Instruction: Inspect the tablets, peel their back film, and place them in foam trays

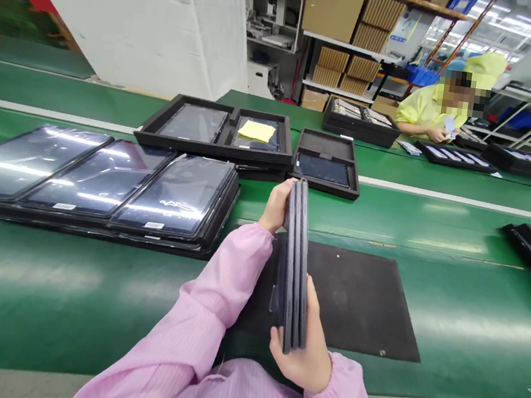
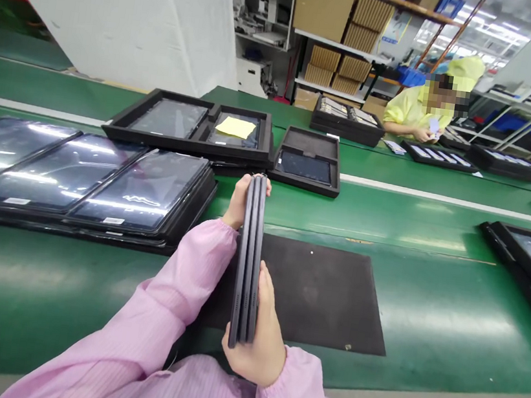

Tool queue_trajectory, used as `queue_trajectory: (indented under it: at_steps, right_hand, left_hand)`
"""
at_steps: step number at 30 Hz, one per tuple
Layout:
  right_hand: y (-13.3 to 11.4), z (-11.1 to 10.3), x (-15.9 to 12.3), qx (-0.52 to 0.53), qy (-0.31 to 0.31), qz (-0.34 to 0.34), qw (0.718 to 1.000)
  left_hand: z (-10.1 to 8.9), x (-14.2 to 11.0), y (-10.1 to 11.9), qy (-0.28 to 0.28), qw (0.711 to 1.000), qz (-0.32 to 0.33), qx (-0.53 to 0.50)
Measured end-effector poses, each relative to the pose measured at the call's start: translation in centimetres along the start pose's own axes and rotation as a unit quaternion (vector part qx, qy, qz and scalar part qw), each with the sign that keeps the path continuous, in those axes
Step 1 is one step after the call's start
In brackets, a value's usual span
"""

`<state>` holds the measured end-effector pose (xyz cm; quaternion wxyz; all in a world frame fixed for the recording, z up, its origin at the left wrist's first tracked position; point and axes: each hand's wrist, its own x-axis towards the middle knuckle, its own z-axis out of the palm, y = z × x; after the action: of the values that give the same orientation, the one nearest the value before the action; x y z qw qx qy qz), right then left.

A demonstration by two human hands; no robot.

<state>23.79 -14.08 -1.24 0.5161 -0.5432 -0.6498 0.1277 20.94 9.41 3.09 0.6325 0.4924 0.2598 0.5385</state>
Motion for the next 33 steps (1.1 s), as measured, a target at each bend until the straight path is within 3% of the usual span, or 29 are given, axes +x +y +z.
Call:
queue_trajectory:
  at_steps: [4,8,20,33]
  right_hand:
    - [0.5,0.8,-0.5,0.003,0.016,0.028,0.999]
    - [0.4,0.7,-0.8,0.005,0.001,0.054,0.999]
    - [0.2,-0.2,-0.4,0.046,-0.032,0.052,0.997]
    - [0.1,-0.2,-0.5,0.074,-0.022,0.037,0.996]
  left_hand:
    - [-0.3,-0.1,-0.4,-0.055,0.997,0.039,0.022]
    - [-0.2,-0.2,-0.4,-0.072,0.996,0.043,0.015]
    - [-0.2,-0.6,-0.5,-0.027,1.0,0.016,0.003]
    - [-0.1,-1.0,-0.1,-0.023,0.999,0.036,-0.002]
